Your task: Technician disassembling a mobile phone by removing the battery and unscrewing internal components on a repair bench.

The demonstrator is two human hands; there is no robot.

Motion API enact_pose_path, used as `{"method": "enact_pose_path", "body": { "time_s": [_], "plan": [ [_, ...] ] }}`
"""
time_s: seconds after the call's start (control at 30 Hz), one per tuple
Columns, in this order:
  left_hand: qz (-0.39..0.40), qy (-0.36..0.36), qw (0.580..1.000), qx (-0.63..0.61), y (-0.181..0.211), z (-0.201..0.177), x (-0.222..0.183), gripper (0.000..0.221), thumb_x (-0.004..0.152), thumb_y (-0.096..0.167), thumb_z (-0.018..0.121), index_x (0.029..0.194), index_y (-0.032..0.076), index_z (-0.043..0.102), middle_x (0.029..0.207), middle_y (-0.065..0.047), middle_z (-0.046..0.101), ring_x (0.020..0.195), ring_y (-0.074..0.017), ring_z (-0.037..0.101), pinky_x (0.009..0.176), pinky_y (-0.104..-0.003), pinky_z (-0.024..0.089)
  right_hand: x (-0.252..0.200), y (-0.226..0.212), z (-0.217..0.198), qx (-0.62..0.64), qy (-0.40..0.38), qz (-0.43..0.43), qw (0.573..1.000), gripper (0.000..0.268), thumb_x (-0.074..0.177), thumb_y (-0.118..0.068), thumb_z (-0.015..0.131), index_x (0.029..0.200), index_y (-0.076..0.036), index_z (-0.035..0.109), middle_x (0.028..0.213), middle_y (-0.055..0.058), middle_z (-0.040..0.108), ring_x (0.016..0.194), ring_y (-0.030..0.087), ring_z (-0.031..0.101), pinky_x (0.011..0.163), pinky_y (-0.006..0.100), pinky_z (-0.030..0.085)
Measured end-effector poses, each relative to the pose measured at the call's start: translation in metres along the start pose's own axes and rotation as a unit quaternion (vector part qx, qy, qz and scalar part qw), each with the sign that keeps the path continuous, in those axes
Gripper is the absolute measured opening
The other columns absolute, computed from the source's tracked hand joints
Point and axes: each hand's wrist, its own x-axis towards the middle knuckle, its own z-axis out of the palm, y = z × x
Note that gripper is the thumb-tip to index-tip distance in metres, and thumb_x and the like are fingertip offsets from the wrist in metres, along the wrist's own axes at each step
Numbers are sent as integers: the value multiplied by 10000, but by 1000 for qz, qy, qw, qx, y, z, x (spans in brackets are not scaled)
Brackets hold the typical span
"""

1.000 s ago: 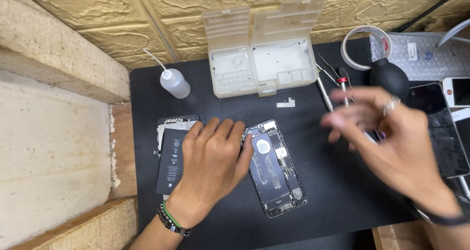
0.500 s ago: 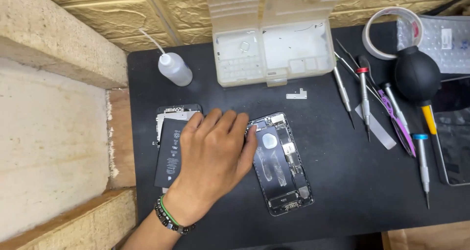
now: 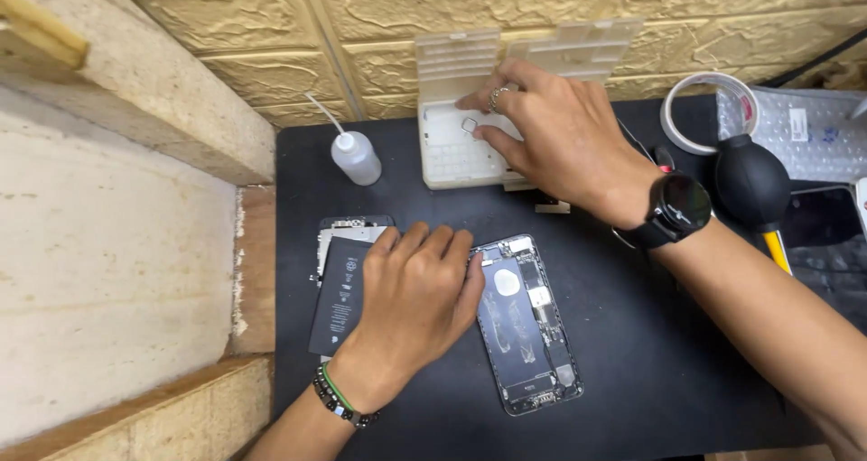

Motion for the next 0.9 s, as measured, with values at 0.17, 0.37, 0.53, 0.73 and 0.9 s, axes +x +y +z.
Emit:
{"method": "enact_pose_path", "body": {
  "time_s": [0.17, 0.37, 0.53, 0.73, 0.9],
  "plan": [
    [-5, 9, 1000, -19, -1, 0, -1, 229, 939, 221, 644, 745, 118, 580, 671, -38, 563, 650, -258, 543, 611, -403, 402, 8, 2, 4, -80, -14, -3, 997, 274, 1002, -349, 714, 1151, -141, 814, 1057, 30, 706, 768, 362, 720, 454, 498, 470],
    [-1, 15, 1000, -5, -1, 3, -3, 251, 937, 233, 668, 726, 126, 584, 671, -28, 578, 655, -241, 557, 614, -387, 411, 10, 2, 6, -94, -37, 16, 995, 319, 1030, -395, 699, 1055, -97, 811, 1077, 36, 716, 741, 372, 715, 470, 506, 470],
    [-9, 12, 1000, -11, -1, 4, -3, 241, 950, 236, 627, 746, 112, 592, 674, -23, 549, 651, -239, 527, 609, -391, 397, 10, 1, -2, -63, -34, 31, 997, 144, 979, -351, 769, 975, -208, 758, 989, 14, 710, 788, 364, 702, 519, 524, 489],
    [-20, -49, 995, -82, 2, -5, -1, 491, 836, 466, 715, 1057, 30, 670, 969, -113, 591, 878, -330, 560, 710, -478, 437, -7, 13, -19, 83, 42, -46, 995, 150, 983, -184, 860, 947, -93, 745, 979, 42, 710, 746, 242, 613, 692, 386, 461],
    [-18, -123, 991, -53, 8, -12, -2, 846, 656, 687, 851, 1151, 39, 624, 1082, -143, 573, 975, -338, 522, 827, -485, 420, -59, -8, -49, 119, 58, 9, 991, 142, 1026, -142, 790, 1008, -49, 683, 953, 82, 664, 590, 150, 557, 606, 326, 436]
  ]
}}
